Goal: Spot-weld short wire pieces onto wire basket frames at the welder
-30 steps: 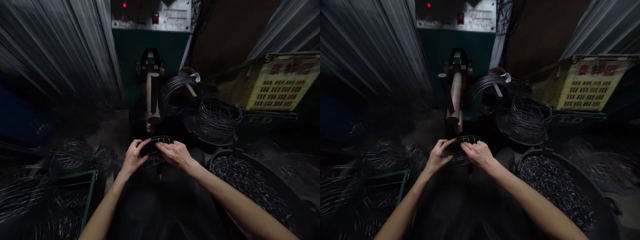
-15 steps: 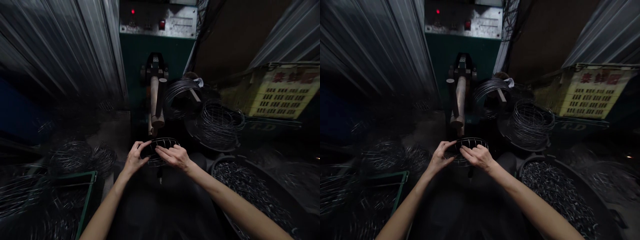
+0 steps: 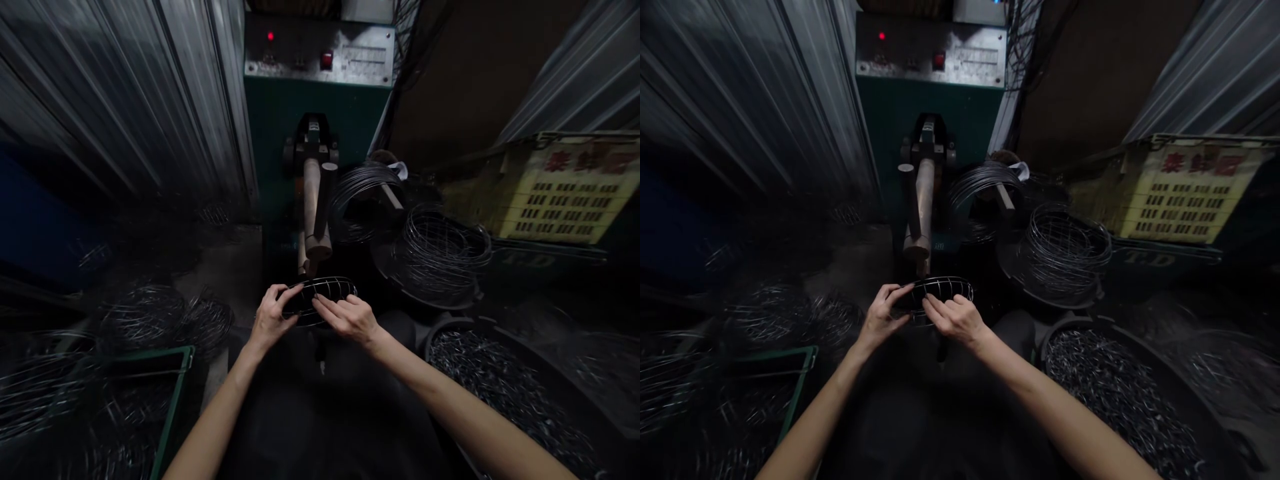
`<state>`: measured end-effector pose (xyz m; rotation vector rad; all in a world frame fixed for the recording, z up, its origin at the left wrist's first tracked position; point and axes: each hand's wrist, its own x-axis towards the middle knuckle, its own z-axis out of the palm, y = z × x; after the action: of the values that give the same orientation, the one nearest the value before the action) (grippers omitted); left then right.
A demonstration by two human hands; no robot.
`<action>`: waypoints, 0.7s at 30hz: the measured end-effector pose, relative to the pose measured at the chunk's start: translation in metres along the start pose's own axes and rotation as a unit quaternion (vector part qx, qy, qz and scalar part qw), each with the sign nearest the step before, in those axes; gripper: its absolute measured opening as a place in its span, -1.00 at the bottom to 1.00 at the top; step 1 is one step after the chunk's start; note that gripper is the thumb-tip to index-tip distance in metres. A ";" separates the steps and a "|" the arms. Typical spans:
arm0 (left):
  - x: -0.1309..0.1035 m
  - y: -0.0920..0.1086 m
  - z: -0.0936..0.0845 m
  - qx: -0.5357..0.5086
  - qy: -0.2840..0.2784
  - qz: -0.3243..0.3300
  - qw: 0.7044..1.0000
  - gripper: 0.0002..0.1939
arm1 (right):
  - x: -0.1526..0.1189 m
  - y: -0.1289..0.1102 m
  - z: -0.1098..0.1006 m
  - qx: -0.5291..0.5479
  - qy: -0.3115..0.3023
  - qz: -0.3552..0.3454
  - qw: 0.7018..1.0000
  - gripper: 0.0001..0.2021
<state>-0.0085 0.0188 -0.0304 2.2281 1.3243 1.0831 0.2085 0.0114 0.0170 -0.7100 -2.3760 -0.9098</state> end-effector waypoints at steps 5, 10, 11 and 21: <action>-0.003 0.002 0.000 0.007 0.010 -0.005 1.000 -0.35 | -0.001 -0.005 -0.002 0.007 -0.020 0.016 1.000 -0.77; -0.003 -0.001 -0.001 0.020 0.008 0.009 1.000 -0.31 | -0.003 -0.006 0.000 0.002 -0.012 0.008 1.000 -0.77; -0.003 -0.001 -0.001 0.023 0.008 0.014 1.000 -0.31 | -0.004 -0.006 0.000 0.002 -0.013 0.007 1.000 -0.76; -0.001 -0.005 -0.005 0.032 0.010 0.026 0.999 -0.33 | -0.006 -0.002 0.006 0.016 -0.009 0.002 1.000 -0.74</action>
<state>-0.0153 0.0204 -0.0308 2.3151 1.3344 1.0993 0.2098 0.0127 0.0081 -0.7136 -2.3983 -0.8660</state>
